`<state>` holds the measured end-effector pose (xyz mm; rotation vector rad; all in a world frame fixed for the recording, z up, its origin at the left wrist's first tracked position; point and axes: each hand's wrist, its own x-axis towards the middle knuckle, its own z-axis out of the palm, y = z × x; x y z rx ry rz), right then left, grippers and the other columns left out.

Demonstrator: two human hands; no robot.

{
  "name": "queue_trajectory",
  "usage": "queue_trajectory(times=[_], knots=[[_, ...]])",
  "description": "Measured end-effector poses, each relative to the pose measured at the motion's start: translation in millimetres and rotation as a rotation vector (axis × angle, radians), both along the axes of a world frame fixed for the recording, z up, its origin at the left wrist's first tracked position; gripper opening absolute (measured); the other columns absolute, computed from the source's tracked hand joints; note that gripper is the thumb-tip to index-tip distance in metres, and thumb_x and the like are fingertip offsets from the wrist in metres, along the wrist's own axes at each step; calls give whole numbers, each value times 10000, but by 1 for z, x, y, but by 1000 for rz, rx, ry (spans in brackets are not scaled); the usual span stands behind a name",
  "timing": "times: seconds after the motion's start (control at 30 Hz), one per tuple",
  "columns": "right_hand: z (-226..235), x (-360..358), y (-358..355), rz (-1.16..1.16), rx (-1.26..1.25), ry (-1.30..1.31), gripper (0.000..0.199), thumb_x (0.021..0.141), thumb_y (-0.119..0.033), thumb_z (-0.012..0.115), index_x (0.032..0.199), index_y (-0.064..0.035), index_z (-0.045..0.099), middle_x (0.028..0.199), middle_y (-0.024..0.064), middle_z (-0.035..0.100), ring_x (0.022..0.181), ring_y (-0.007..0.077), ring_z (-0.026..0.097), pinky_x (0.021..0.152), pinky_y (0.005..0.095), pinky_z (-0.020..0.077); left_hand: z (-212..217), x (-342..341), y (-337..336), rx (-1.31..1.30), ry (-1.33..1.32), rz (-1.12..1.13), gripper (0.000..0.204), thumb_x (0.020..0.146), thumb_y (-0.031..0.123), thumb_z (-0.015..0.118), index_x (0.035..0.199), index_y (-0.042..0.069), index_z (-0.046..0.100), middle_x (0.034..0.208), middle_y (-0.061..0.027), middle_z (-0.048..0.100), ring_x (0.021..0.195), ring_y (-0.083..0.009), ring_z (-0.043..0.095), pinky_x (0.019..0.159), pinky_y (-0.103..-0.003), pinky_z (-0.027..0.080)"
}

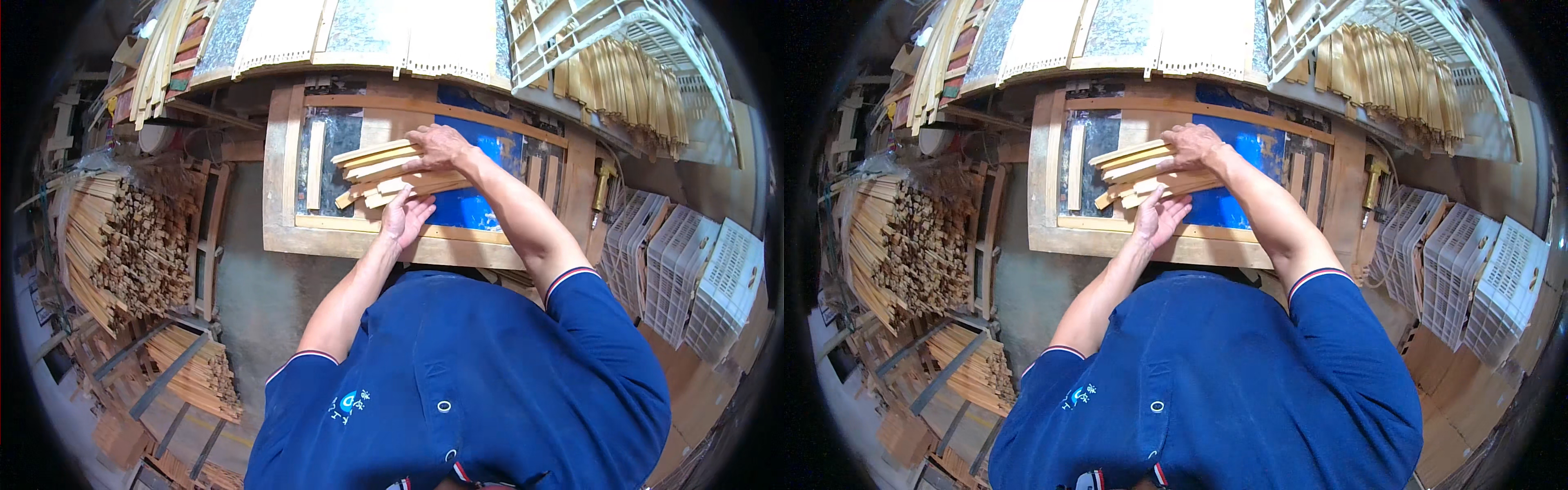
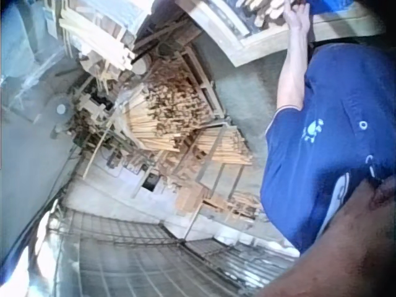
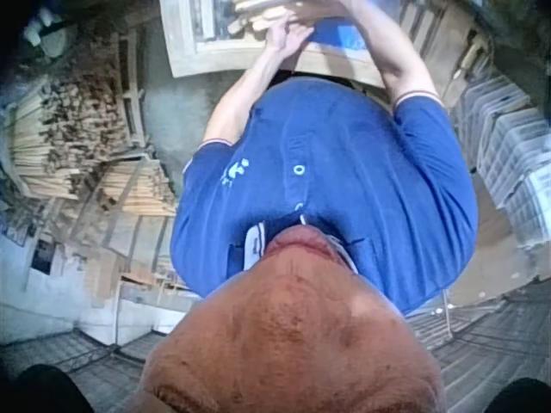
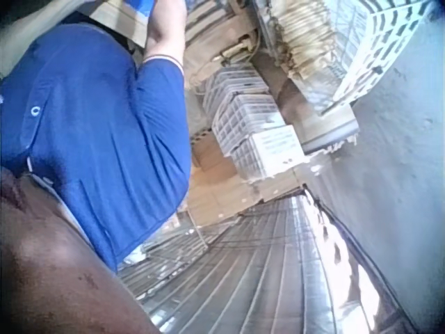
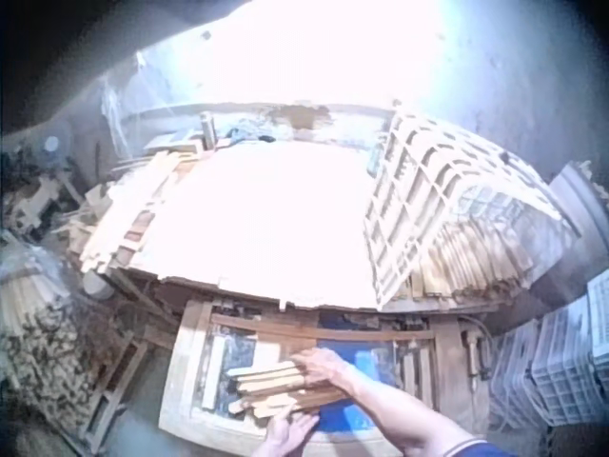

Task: Assembling thin wooden slats into a frame using a pneumatic nail gun on a jig.

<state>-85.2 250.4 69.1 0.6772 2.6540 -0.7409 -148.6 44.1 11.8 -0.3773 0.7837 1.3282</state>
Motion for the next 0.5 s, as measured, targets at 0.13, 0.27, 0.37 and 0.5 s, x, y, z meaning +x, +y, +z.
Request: queue_trajectory(times=[0.13, 0.27, 0.37, 0.5], knots=[[6, 6, 9, -72, -33, -49, 653, 896, -662, 575, 1232, -106, 642, 1186, 175, 654, 1134, 373, 617, 956, 475, 500, 1, -4, 8, -106, 125, -194, 666, 1061, 437, 472, 1434, -104, 357, 1399, -339, 496, 1271, -418, 558, 1041, -507, 510], [5, 11, 3, -99, -40, -79, 510, 968, -525, 525, 1123, -69, 691, 1205, 190, 659, 1119, 379, 632, 944, 487, 506, 1, -14, -4, -165, 195, -262, 625, 1080, 413, 431, 1387, -129, 373, 1314, -312, 575, 1170, -385, 630, 966, -469, 566], [3, 17, -10, -178, -41, 35, 448, 956, -470, 561, 1050, -51, 687, 1146, 194, 669, 1089, 383, 634, 911, 492, 504, -9, -17, -17, -146, 229, -231, 578, 1084, 382, 433, 1364, -121, 385, 1313, -310, 575, 1154, -368, 639, 961, -459, 571], [7, 22, -8, -325, -60, 34, 325, 950, -364, 595, 930, -46, 661, 989, 188, 689, 1012, 390, 649, 851, 502, 502, 8, -19, -21, -214, 360, -321, 424, 1059, 296, 530, 1196, -105, 558, 1153, -248, 674, 1010, -325, 700, 842, -412, 616]])
